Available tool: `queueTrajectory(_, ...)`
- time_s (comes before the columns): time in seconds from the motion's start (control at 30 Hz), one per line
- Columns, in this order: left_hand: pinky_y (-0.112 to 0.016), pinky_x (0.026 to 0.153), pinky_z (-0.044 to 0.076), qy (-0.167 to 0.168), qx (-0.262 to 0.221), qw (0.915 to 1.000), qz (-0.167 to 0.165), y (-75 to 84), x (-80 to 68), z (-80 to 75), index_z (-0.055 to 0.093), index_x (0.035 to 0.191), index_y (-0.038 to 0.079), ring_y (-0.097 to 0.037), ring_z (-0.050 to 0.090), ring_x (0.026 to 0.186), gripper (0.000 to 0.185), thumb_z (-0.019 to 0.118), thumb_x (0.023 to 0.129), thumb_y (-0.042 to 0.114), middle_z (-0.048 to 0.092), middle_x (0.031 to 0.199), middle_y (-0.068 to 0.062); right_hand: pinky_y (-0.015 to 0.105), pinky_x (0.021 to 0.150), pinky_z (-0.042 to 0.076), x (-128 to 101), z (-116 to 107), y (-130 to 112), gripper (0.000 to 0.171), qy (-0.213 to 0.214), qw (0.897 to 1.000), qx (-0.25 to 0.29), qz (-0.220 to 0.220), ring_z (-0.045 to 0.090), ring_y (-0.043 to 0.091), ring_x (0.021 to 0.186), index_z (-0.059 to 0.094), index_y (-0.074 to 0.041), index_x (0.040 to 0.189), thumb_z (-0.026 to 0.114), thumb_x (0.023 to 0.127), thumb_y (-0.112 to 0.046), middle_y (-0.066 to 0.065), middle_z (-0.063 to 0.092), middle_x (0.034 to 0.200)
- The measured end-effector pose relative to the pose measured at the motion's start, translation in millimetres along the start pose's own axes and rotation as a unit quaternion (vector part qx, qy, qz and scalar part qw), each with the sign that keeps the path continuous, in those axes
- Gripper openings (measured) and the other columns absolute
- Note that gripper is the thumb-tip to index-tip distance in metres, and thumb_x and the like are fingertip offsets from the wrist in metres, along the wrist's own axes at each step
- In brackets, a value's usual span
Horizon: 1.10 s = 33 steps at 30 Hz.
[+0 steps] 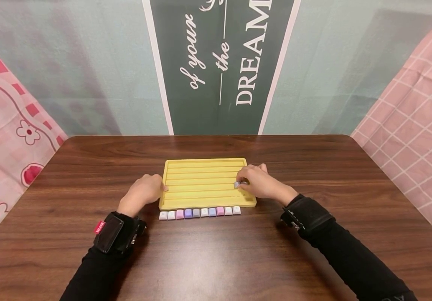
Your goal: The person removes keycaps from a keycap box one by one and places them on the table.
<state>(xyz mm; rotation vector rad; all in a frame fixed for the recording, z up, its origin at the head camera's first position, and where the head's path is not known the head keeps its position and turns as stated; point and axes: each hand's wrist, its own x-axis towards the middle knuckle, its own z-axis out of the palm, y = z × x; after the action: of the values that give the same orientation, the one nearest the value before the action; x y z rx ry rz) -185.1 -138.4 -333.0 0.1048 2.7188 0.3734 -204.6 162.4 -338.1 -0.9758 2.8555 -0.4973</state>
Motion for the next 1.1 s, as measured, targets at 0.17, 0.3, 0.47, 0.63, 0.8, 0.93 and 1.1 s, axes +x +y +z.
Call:
queueTrajectory(0.17, -0.030, 0.056, 0.032, 0.000, -0.001, 1.0000, 0.000, 0.1, -0.5, 0.1, 0.059, 0.098, -0.001, -0.020, 0.041, 0.059, 0.022, 0.050, 0.097, 0.019, 0.034, 0.064, -0.005, 0.037, 0.069, 0.020, -0.7, 0.2, 0.5, 0.006, 0.002, 1.000, 0.002, -0.001, 0.048, 0.016, 0.077, 0.064, -0.013, 0.081, 0.069, 0.083, -0.011, -0.003, 0.060, 0.084)
queueTrajectory(0.3, -0.030, 0.056, 0.033, -0.002, -0.001, 1.0000, -0.001, 0.3, -0.3, 0.4, 0.059, 0.098, -0.001, -0.020, 0.042, 0.060, 0.023, 0.050, 0.097, 0.019, 0.035, 0.065, -0.005, 0.038, 0.069, 0.021, -1.3, 0.6, 1.8, 0.005, 0.006, 1.000, 0.007, -0.001, 0.048, 0.017, 0.078, 0.065, -0.012, 0.081, 0.068, 0.084, -0.011, -0.003, 0.061, 0.084)
queueTrajectory(0.47, -0.033, 0.059, 0.036, 0.003, 0.009, 0.9999, 0.006, -0.3, -0.1, 0.9, 0.060, 0.094, 0.000, -0.022, 0.045, 0.065, 0.022, 0.050, 0.097, 0.019, 0.040, 0.067, -0.007, 0.038, 0.070, 0.022, -2.1, 1.4, 3.2, 0.004, 0.010, 1.000, 0.008, -0.002, 0.049, 0.016, 0.079, 0.065, -0.012, 0.082, 0.068, 0.085, -0.012, -0.004, 0.061, 0.085)
queueTrajectory(0.63, -0.035, 0.062, 0.037, 0.008, 0.015, 0.9998, 0.011, -0.9, 0.2, 0.9, 0.060, 0.091, 0.001, -0.024, 0.047, 0.069, 0.021, 0.050, 0.096, 0.019, 0.047, 0.071, -0.010, 0.039, 0.071, 0.022, -4.0, 1.9, 4.8, 0.004, 0.013, 1.000, 0.015, -0.004, 0.051, 0.018, 0.083, 0.066, -0.009, 0.088, 0.067, 0.085, -0.012, -0.002, 0.062, 0.089)
queueTrajectory(0.8, -0.034, 0.061, 0.037, 0.008, 0.015, 0.9998, 0.008, -0.5, 0.0, 0.9, 0.060, 0.090, 0.001, -0.024, 0.047, 0.067, 0.022, 0.050, 0.096, 0.019, 0.046, 0.070, -0.009, 0.039, 0.072, 0.022, -6.6, 2.5, 6.6, 0.006, 0.019, 1.000, 0.020, -0.007, 0.053, 0.020, 0.087, 0.066, -0.010, 0.092, 0.067, 0.086, -0.010, 0.000, 0.062, 0.092)
queueTrajectory(0.93, -0.032, 0.059, 0.035, 0.007, 0.012, 0.9999, 0.006, 0.0, -0.5, 1.3, 0.059, 0.090, 0.001, -0.022, 0.045, 0.063, 0.022, 0.049, 0.097, 0.019, 0.040, 0.066, -0.007, 0.039, 0.072, 0.022, -8.0, 2.8, 7.3, 0.008, 0.024, 0.999, 0.020, -0.008, 0.053, 0.020, 0.087, 0.066, -0.009, 0.094, 0.067, 0.086, -0.011, 0.001, 0.062, 0.094)
queueTrajectory(1.1, -0.031, 0.056, 0.033, 0.005, 0.010, 0.9999, 0.005, 0.1, -0.8, 1.4, 0.058, 0.088, 0.001, -0.021, 0.043, 0.060, 0.023, 0.048, 0.097, 0.019, 0.038, 0.065, -0.006, 0.038, 0.071, 0.022, -10.0, 3.0, 8.1, 0.009, 0.034, 0.999, 0.018, -0.012, 0.052, 0.020, 0.086, 0.066, -0.008, 0.094, 0.067, 0.086, -0.011, 0.003, 0.062, 0.095)
